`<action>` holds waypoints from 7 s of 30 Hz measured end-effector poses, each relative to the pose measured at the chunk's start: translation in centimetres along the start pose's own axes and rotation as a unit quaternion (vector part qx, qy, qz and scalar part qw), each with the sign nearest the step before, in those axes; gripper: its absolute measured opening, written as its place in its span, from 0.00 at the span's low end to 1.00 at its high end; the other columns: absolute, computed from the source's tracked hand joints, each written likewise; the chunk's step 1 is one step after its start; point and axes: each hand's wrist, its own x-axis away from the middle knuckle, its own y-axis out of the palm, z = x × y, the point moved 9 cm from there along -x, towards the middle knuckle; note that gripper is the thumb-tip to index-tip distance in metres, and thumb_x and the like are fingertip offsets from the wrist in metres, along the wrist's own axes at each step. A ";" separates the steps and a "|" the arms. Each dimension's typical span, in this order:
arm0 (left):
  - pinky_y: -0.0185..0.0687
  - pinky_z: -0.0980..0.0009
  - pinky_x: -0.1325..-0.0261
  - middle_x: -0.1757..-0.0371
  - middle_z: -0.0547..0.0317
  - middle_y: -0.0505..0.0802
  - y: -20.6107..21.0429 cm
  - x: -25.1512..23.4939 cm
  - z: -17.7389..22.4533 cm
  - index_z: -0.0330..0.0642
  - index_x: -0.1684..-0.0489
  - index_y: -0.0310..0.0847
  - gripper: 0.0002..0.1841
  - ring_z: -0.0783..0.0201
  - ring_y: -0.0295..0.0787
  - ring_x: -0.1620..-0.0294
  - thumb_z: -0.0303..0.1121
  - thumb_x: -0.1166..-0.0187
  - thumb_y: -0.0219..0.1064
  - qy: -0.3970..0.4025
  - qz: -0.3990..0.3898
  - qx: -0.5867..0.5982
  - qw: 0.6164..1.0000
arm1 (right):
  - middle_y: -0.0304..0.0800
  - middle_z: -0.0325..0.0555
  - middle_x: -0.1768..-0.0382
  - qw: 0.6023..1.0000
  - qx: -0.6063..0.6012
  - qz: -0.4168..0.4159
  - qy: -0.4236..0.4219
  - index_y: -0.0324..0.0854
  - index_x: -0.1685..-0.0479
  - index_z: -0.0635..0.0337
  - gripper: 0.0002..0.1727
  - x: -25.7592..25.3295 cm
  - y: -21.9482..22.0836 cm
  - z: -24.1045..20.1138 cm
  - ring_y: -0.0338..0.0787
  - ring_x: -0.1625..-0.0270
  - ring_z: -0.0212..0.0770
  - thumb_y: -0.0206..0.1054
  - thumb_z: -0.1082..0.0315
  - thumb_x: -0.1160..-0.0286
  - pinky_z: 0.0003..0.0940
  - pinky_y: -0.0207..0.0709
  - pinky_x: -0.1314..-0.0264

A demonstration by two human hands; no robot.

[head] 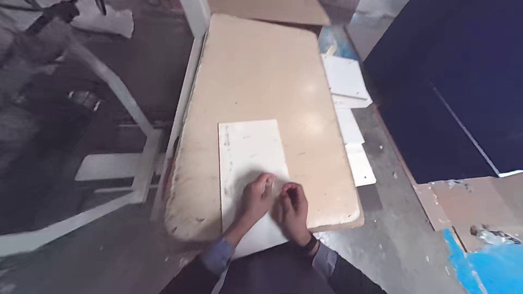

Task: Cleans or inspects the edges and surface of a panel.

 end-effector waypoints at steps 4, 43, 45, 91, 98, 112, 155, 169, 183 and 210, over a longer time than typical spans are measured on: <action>0.83 0.70 0.47 0.57 0.58 0.92 -1.6 -0.3 -1.1 0.36 0.49 0.88 0.14 0.71 0.86 0.56 0.30 0.14 0.54 -0.001 0.060 0.139 0.988 | 0.87 0.49 0.57 1.000 -0.007 0.008 0.000 0.78 0.48 0.73 0.11 -0.1 -0.2 0.3 0.88 0.57 0.34 0.59 0.78 0.25 0.30 0.87 0.51; 0.88 0.57 0.64 0.57 0.57 0.90 -2.2 3.2 0.9 0.49 0.57 0.90 0.06 0.57 0.91 0.60 0.33 0.18 0.66 0.238 -0.184 -0.216 0.929 | 0.88 0.45 0.56 0.996 -0.078 -0.034 0.035 0.80 0.46 0.63 0.10 -0.5 -0.6 0.7 0.89 0.57 0.37 0.59 0.78 0.20 0.36 0.87 0.53; 0.88 0.57 0.66 0.57 0.54 0.87 -1.5 3.2 0.8 0.46 0.55 0.87 0.05 0.55 0.90 0.60 0.30 0.19 0.65 0.241 -0.196 -0.247 0.918 | 0.88 0.44 0.57 0.996 -0.071 -0.035 0.038 0.80 0.45 0.62 0.10 -0.4 -0.6 0.6 0.89 0.59 0.37 0.59 0.77 0.20 0.36 0.87 0.57; 0.70 0.79 0.82 0.77 0.67 0.77 -9.1 6.4 -6.3 0.51 0.48 0.73 0.11 0.72 0.71 0.85 0.37 0.07 0.43 -0.013 0.420 0.380 0.824 | 0.89 0.48 0.63 0.784 0.266 -0.446 -0.339 0.86 0.59 0.60 0.14 -4.9 13.2 -1.5 0.91 0.56 0.49 0.59 0.61 0.18 0.46 0.87 0.53; 0.72 0.79 0.81 0.75 0.69 0.77 -9.4 7.6 -6.1 0.50 0.44 0.73 0.11 0.74 0.71 0.84 0.35 0.08 0.43 -0.022 0.476 0.329 0.815 | 0.84 0.46 0.69 0.860 0.220 -0.398 -0.232 0.81 0.62 0.61 0.13 -6.6 12.2 -1.0 0.86 0.68 0.41 0.63 0.60 0.16 0.41 0.83 0.64; 0.89 0.53 0.55 0.40 0.54 0.86 -9.8 3.2 -5.1 0.56 0.41 0.92 0.19 0.56 0.89 0.50 0.51 0.24 0.75 0.003 0.078 -0.193 0.978 | 0.86 0.47 0.63 0.885 0.068 -0.427 -0.172 0.80 0.59 0.65 0.06 -7.2 11.6 -1.0 0.85 0.68 0.34 0.65 0.70 0.18 0.30 0.84 0.66; 0.88 0.48 0.41 0.35 0.45 0.87 -11.5 2.8 -6.5 0.41 0.33 0.83 0.17 0.49 0.89 0.41 0.25 0.14 0.54 -0.100 0.195 -0.113 0.969 | 0.89 0.47 0.62 0.819 0.236 -0.421 -0.311 0.87 0.59 0.59 0.11 -7.9 17.0 -1.0 0.91 0.56 0.46 0.62 0.64 0.20 0.47 0.86 0.54; 0.89 0.51 0.62 0.47 0.56 0.91 -11.5 1.8 -4.4 0.48 0.53 0.92 0.09 0.54 0.92 0.60 0.40 0.15 0.68 0.040 0.046 -0.281 0.958 | 0.88 0.50 0.64 0.805 0.220 -0.377 -0.403 0.88 0.61 0.62 0.13 -6.2 15.7 -2.2 0.89 0.55 0.50 0.59 0.65 0.16 0.42 0.84 0.48; 0.86 0.51 0.66 0.59 0.53 0.90 -11.2 -0.1 -3.5 0.44 0.58 0.88 0.13 0.53 0.91 0.64 0.40 0.11 0.60 0.135 0.002 -0.264 0.955 | 0.90 0.48 0.56 0.839 0.270 -0.412 -0.232 0.87 0.49 0.59 0.32 -6.2 14.9 -1.1 0.91 0.52 0.46 0.79 0.39 0.38 0.49 0.87 0.48; 0.88 0.52 0.51 0.45 0.57 0.90 -10.7 -0.2 -3.3 0.52 0.46 0.94 0.12 0.56 0.90 0.51 0.41 0.22 0.74 0.106 -0.051 -0.233 0.965 | 0.72 0.33 0.82 0.917 -0.117 -0.379 0.050 0.79 0.62 0.49 0.06 -10.0 12.8 0.9 0.70 0.83 0.27 0.60 0.63 0.16 0.25 0.67 0.82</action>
